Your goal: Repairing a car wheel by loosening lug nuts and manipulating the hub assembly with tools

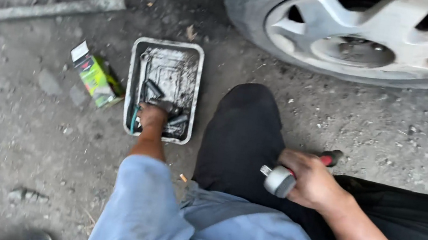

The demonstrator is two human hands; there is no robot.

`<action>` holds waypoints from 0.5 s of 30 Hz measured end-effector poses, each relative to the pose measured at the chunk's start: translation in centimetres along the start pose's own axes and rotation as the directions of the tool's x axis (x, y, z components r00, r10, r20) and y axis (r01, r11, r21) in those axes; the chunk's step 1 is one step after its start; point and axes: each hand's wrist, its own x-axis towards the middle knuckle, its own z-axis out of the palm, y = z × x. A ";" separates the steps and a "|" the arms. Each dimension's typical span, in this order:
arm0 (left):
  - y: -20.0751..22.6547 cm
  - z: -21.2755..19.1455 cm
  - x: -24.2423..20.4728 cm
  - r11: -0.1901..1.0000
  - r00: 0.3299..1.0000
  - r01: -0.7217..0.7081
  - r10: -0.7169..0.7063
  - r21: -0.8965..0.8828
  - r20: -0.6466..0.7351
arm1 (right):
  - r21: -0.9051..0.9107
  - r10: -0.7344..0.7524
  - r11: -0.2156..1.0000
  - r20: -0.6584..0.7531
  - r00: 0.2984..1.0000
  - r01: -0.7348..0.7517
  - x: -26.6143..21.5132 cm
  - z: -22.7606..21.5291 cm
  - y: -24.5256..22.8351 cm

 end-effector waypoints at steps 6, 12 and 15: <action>14.0 -16.9 -24.0 -0.026 0.522 -0.801 0.460 -0.598 -0.718 | 0.132 0.198 0.973 -0.055 0.979 -0.189 2.0 0.4 1.3; 20.6 -18.9 -36.5 -0.736 -0.096 -0.545 0.531 -0.401 -0.842 | 0.205 0.191 0.966 -0.136 0.972 -0.161 3.1 0.2 0.4; 21.7 -19.2 -37.9 -0.722 -0.134 -0.525 0.594 -0.451 -0.794 | 0.204 0.190 0.967 -0.169 0.967 -0.155 2.6 -0.2 0.7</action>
